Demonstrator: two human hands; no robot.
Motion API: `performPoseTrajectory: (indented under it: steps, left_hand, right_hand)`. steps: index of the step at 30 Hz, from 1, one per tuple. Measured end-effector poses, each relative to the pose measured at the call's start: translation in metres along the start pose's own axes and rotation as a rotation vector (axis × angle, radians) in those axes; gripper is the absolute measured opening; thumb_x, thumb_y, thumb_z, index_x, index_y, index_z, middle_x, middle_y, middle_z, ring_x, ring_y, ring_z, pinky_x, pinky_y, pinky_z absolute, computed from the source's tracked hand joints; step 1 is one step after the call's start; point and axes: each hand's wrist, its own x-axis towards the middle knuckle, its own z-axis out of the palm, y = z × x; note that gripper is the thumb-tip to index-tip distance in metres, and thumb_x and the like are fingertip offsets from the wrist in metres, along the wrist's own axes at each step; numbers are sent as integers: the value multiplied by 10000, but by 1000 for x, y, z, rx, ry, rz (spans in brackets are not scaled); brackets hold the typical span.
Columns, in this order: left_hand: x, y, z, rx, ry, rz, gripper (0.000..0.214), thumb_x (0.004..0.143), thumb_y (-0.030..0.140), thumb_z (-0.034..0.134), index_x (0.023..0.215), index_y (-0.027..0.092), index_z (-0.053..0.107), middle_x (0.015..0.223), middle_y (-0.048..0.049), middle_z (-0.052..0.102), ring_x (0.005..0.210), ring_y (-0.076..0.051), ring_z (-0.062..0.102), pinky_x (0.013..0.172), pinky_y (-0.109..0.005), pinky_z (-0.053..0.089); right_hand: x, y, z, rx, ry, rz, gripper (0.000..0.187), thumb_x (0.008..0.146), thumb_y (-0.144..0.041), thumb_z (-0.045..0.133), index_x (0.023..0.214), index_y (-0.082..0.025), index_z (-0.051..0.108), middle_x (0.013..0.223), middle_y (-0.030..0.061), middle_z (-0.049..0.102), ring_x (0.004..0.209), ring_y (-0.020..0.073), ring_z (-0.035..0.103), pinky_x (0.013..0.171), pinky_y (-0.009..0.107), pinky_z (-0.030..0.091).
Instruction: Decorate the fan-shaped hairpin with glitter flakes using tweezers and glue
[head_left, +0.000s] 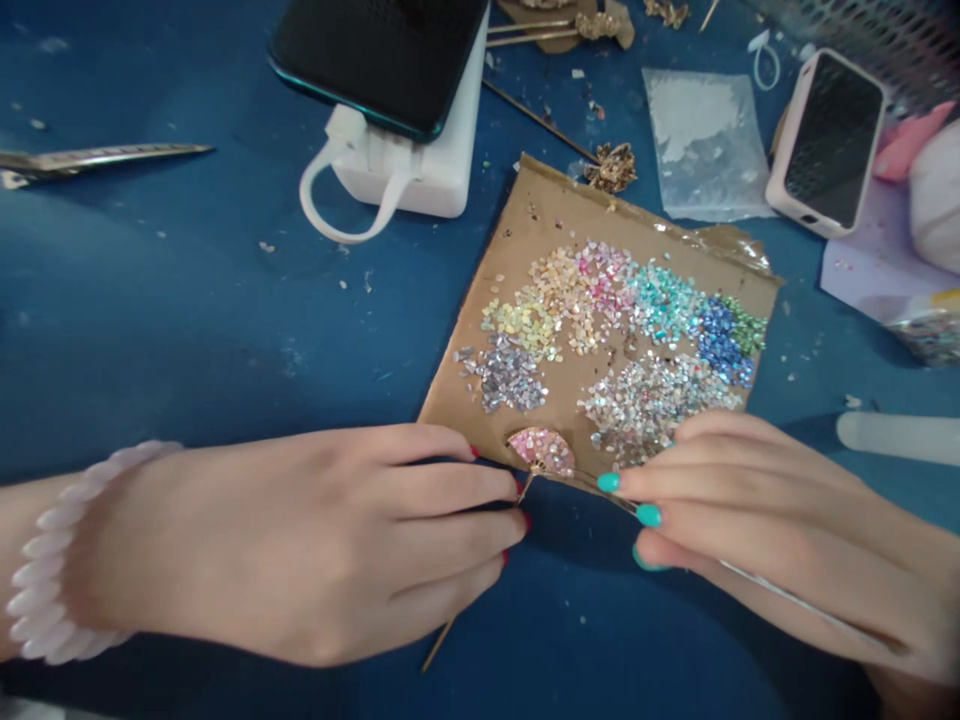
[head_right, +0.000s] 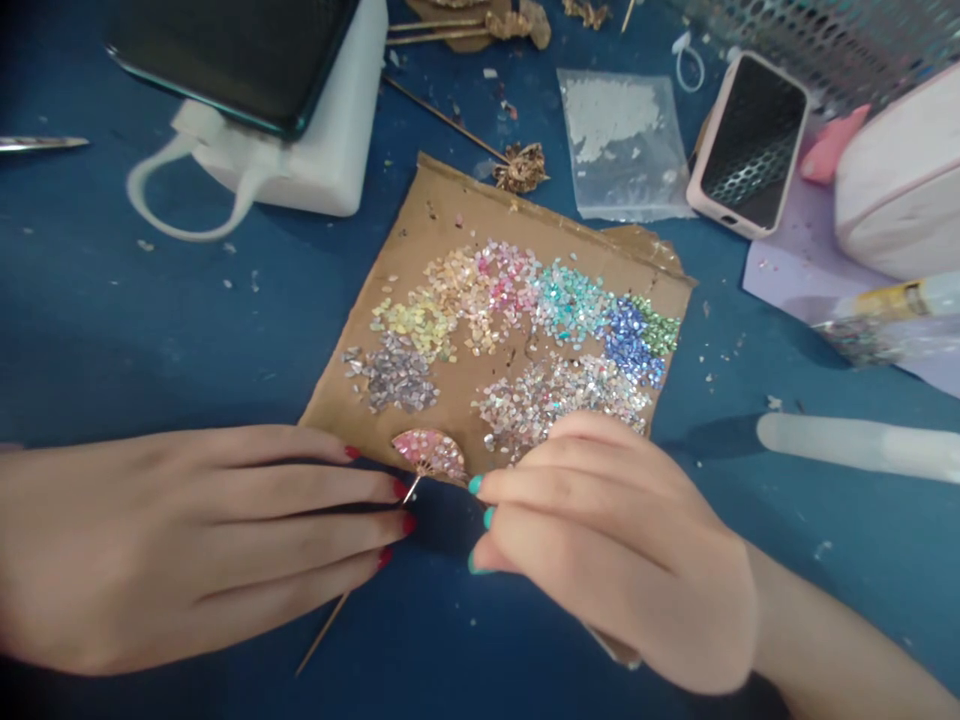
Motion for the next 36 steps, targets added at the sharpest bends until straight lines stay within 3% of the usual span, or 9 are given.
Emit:
performPoseTrajectory:
  steps: [11,16,22,36]
  left_hand:
    - [0,-1,1,7,3,1,400,939,195,264,1144,246,603,1208,39,586,1147,-202,480,917,-335,462]
    - [1,-2,1,10,4,2,397,931,197,272,1127,248,614,1202,38,591,1140,-201,488,908,-332,467]
    - [-1,1,-1,1,5,-2,402,936,190,262,1150,238,599,1202,38,590,1141,-199,482,908,-334,462]
    - [0,1,-2,6,1,-2,397,930,201,270,1142,243,604,1201,42,595,1133,-194,491,908,-332,455]
  right_hand:
    - [0,3,1,11,14,5,210,762,-86,645,964,-140,632,1044,31,661,870,127,623,980,317,410]
    - [-3,11,-2,8,-118,-130,233,797,-144,618,1030,-155,623,1082,40,651,920,138,622,963,316,410]
    - [-1,-9,2,-9,41,79,193,757,-90,652,934,-165,640,1045,1,671,855,133,637,1004,325,417]
    - [-1,-12,1,-40,38,101,192,772,-83,632,932,-188,644,1042,-19,670,872,123,635,1002,312,424]
